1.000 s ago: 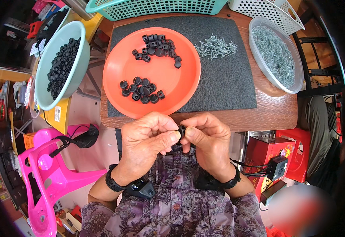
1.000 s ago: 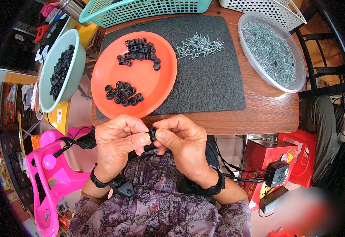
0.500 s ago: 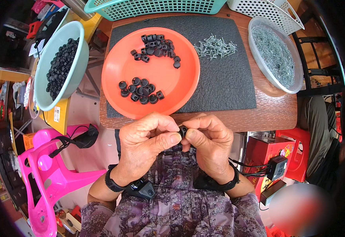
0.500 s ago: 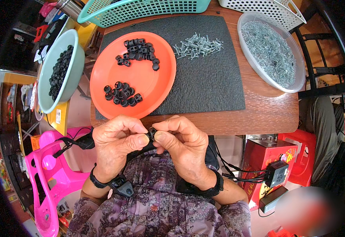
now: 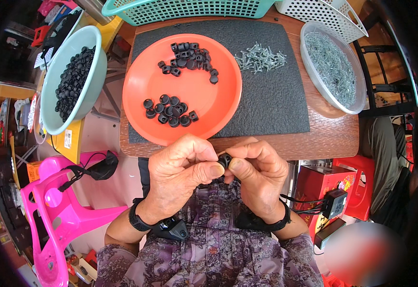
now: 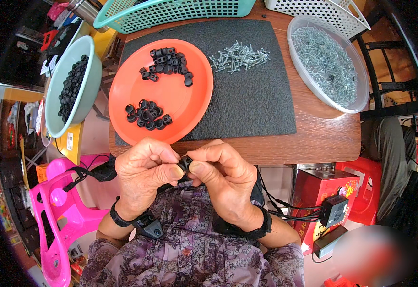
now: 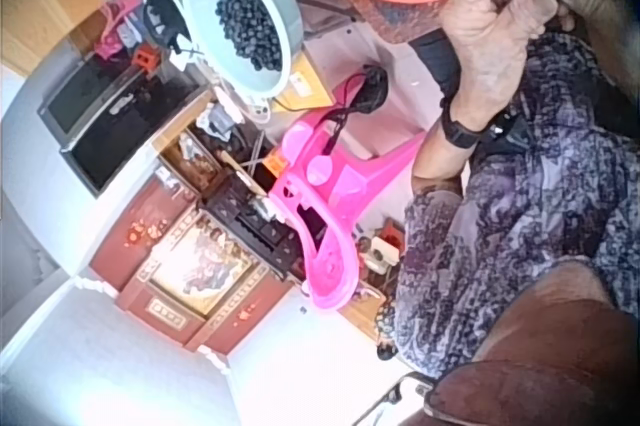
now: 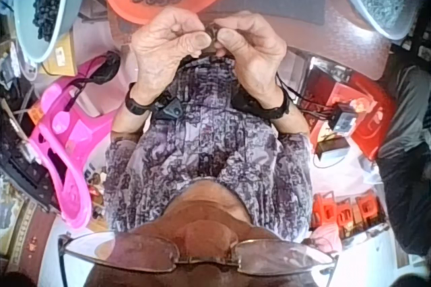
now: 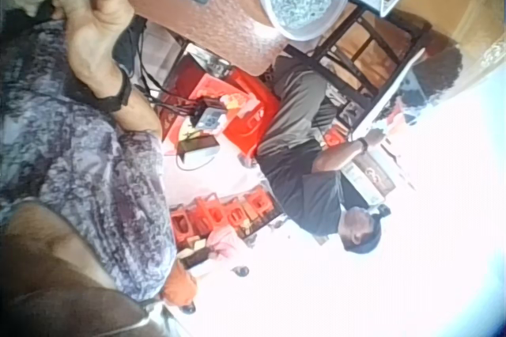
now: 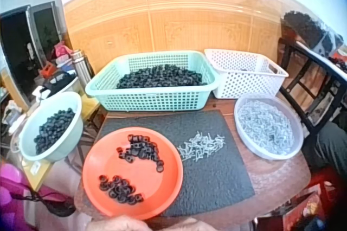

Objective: Assembling small black plastic components by manually inserting metal pins.

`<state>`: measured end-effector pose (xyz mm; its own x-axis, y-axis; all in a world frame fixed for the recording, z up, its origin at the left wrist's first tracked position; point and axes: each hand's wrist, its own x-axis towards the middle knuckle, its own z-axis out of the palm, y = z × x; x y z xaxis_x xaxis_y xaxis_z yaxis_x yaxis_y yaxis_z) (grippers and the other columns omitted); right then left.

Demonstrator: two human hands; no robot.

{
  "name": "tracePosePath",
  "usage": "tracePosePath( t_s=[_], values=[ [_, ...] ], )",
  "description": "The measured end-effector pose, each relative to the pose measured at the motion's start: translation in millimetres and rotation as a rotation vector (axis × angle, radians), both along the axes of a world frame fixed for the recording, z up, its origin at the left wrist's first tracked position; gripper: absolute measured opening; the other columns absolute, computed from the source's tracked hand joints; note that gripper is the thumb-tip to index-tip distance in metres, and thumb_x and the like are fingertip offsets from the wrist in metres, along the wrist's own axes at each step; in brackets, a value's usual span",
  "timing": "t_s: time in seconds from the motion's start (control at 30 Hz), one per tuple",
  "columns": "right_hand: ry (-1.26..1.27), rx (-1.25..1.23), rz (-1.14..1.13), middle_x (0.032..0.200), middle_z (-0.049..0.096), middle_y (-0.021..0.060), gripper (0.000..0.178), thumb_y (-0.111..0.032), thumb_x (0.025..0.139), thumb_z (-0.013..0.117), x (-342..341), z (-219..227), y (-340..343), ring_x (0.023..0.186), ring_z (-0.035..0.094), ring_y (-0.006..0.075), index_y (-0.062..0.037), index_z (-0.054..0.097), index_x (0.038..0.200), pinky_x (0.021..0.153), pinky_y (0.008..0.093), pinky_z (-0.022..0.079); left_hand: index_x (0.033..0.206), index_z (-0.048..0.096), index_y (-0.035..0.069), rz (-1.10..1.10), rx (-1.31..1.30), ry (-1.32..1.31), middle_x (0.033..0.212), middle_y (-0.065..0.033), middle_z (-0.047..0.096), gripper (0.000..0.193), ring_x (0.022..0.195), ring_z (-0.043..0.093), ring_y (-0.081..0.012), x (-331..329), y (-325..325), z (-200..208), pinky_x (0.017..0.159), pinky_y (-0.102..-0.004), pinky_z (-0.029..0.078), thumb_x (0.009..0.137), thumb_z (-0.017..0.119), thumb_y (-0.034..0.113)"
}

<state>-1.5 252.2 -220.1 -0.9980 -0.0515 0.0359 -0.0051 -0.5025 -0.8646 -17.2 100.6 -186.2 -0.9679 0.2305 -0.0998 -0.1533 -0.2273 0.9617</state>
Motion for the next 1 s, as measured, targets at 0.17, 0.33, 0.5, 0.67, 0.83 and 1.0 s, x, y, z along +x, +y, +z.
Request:
tracePosePath(
  t_s=[0.17, 0.33, 0.5, 0.67, 0.83, 1.0],
  values=[
    [0.057, 0.115, -0.039, 0.087, 0.057, 0.008, 0.014, 0.007, 0.083, 0.057, 0.6, 0.4, 0.2, 0.068, 0.056, 0.0082, 0.0026, 0.059, 0.096, 0.057, 0.0191, 0.048, 0.083, 0.055, -0.001, 0.0, -0.045, 0.019, 0.072, -0.0013, 0.057, 0.014, 0.063, 0.05, -0.0035, 0.1, -0.2, -1.7, 0.053, -0.0173, 0.04, 0.079, 0.068, 0.004],
    [0.025, 0.068, -0.016, 0.087, 0.057, 0.008, 0.013, 0.006, 0.084, 0.057, 0.2, 1.9, -0.8, 0.068, 0.056, 0.0086, 0.0026, 0.058, 0.097, 0.057, 0.0194, 0.049, 0.09, 0.055, -0.003, 0.016, -0.003, 0.006, 0.08, -0.0065, 0.061, 0.024, 0.068, 0.059, -0.0089, -0.4, -2.6, -2.7, 0.059, -0.0189, 0.05, 0.073, 0.073, 0.002],
    [0.031, 0.017, -0.012, 0.088, 0.057, 0.0085, 0.013, 0.005, 0.085, 0.056, -0.4, 3.2, -1.7, 0.068, 0.056, 0.0087, 0.0028, 0.057, 0.098, 0.057, 0.0198, 0.049, 0.092, 0.056, -0.003, 0.055, 0.016, -0.023, 0.082, -0.0058, 0.062, 0.027, 0.071, 0.059, -0.0088, 0.3, -0.9, -0.8, 0.062, -0.0193, 0.05, 0.073, 0.074, 0.005],
    [0.024, -0.051, 0.024, 0.089, 0.057, 0.0087, 0.011, 0.004, 0.086, 0.055, -0.3, 2.7, -1.4, 0.068, 0.056, 0.0091, 0.0032, 0.056, 0.097, 0.057, 0.0201, 0.049, 0.098, 0.056, -0.005, -0.006, 0.061, -0.058, 0.082, -0.0086, 0.064, 0.028, 0.072, 0.062, -0.0116, -0.7, -2.2, 1.7, 0.064, -0.0222, 0.051, 0.077, 0.069, 0.007],
    [-0.005, -0.067, 0.025, 0.088, 0.056, 0.0087, 0.01, 0.002, 0.086, 0.056, 1.2, 2.2, -1.0, 0.068, 0.057, 0.0095, 0.0032, 0.056, 0.096, 0.057, 0.0203, 0.05, 0.092, 0.061, -0.006, -0.023, -0.115, 0.108, 0.078, -0.0084, 0.065, 0.024, 0.069, 0.062, -0.0114, -1.7, -3.4, -1.5, 0.06, -0.0224, 0.051, 0.076, 0.07, 0.01],
    [-0.019, -0.072, 0.023, 0.089, 0.056, 0.0091, 0.01, 0.001, 0.087, 0.056, 2.3, 3.0, -0.2, 0.067, 0.057, 0.0099, 0.0035, 0.055, 0.097, 0.058, 0.0207, 0.051, 0.091, 0.062, -0.004, -0.06, -0.229, 0.279, 0.075, -0.0069, 0.064, 0.022, 0.067, 0.061, -0.0101, -5.7, -6.5, -7.1, 0.058, -0.0218, 0.05, 0.076, 0.07, 0.011]
  ],
)
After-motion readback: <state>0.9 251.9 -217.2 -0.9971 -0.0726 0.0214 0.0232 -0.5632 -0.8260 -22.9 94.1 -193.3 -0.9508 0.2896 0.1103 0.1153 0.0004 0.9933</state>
